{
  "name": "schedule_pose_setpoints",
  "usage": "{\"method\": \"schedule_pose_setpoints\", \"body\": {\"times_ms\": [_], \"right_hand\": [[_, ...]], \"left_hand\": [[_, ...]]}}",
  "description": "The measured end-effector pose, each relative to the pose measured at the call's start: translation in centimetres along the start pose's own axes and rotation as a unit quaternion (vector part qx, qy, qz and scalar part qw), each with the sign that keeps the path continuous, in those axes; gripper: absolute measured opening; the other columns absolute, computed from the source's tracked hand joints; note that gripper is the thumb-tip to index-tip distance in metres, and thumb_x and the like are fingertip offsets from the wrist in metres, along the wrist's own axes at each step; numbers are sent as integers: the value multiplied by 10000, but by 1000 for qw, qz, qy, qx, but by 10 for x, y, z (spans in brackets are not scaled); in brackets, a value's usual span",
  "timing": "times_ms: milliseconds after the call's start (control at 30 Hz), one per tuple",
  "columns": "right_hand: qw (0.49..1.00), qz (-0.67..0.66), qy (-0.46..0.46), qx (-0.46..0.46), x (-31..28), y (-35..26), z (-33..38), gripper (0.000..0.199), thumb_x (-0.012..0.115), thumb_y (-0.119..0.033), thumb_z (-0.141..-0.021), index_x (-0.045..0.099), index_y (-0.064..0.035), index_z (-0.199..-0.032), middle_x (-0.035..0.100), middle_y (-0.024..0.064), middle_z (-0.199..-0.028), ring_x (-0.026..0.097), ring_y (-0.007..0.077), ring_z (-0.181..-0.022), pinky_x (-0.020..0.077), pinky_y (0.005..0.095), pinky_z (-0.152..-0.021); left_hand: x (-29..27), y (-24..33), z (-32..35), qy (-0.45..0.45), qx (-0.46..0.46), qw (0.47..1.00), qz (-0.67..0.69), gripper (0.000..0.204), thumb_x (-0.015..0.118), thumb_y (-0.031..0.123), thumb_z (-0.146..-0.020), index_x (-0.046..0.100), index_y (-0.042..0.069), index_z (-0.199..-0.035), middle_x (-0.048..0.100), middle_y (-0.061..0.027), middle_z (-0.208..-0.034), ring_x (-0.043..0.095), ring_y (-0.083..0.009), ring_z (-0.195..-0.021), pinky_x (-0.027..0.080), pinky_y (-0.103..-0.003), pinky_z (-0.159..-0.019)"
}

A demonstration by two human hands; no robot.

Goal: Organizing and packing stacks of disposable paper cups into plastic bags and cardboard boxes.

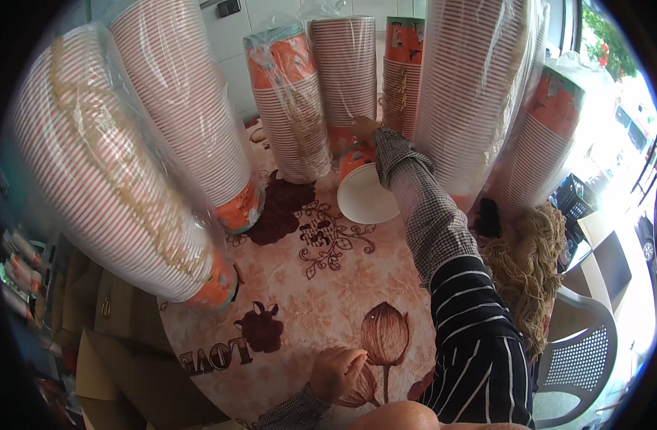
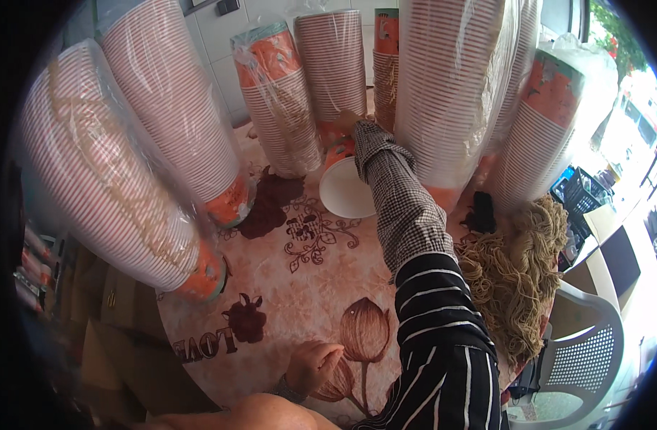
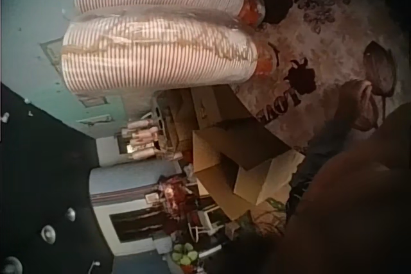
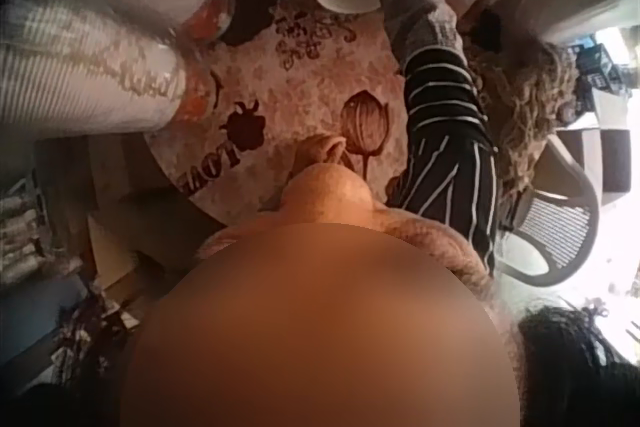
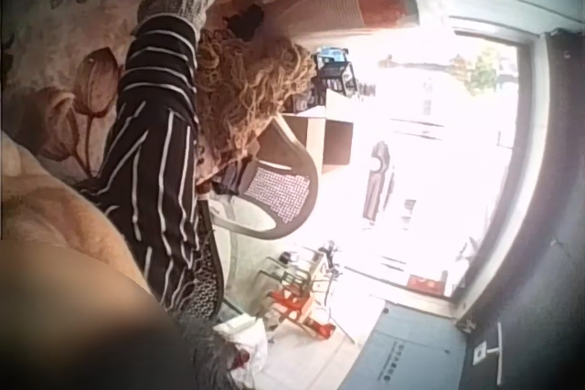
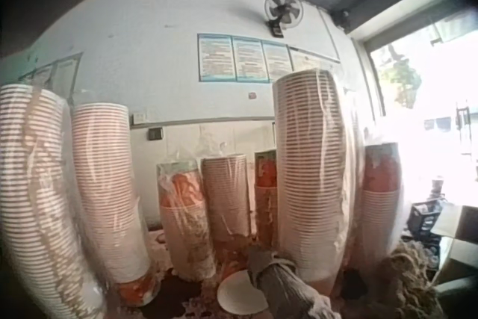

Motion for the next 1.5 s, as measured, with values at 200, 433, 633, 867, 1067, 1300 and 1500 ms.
{"method": "schedule_pose_setpoints", "body": {"times_ms": [200,433,633,867,1067,1300,1500], "right_hand": [[908,-311,16,282,-27,-47,-4,359,670,-300,-817,733,-26,-1040,699,218,-1031,658,422,-1040,524,517,-914],[946,-219,192,144,-44,4,64,380,622,-236,-815,689,14,-1093,694,284,-990,689,418,-941,547,486,-863],[842,-440,288,123,-115,-96,63,338,614,-176,-900,652,-16,-1195,710,197,-1023,679,372,-972,542,444,-835],[876,-427,214,69,-176,-174,183,425,646,-177,-917,567,-32,-1309,650,185,-1191,637,364,-1103,513,458,-931],[942,-300,111,107,-105,-206,232,530,672,-156,-866,500,-26,-1350,552,228,-1333,535,384,-1246,411,465,-1067],[935,-205,232,173,-89,-171,224,707,693,-115,-837,376,-23,-1462,380,238,-1506,503,433,-1258,458,497,-1027],[892,-205,256,310,-90,-140,210,577,656,-87,-848,446,-32,-1383,488,252,-1357,550,437,-1179,508,526,-934]], "left_hand": [[-7,-8,4,1,-11,1000,-25,102,695,118,-891,697,36,-951,714,-130,-863,680,-308,-776,528,-405,-697],[19,10,-14,12,7,999,40,139,676,148,-915,710,26,-972,721,-148,-868,690,-323,-784,532,-410,-709],[-4,-3,1,38,-51,998,13,146,675,151,-923,715,30,-995,718,-155,-861,693,-321,-743,535,-413,-661],[-3,-2,6,78,26,997,-4,166,674,96,-890,700,32,-1041,697,-172,-809,680,-334,-704,532,-423,-625],[-3,-1,2,80,47,995,29,184,676,86,-874,697,34,-1049,692,-166,-793,682,-325,-692,536,-422,-623],[1,-6,10,53,4,998,26,199,685,84,-870,719,48,-1063,723,-169,-896,711,-325,-781,567,-390,-680],[0,-13,10,66,2,997,32,200,680,82,-882,696,41,-1077,728,-159,-916,710,-321,-781,564,-398,-668]]}}
Point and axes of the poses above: each hand's wrist, its own z-axis away from the middle knuckle, its own x-axis out of the palm, y = z × x, the point moved 3 cm from there along -z, towards the middle knuckle
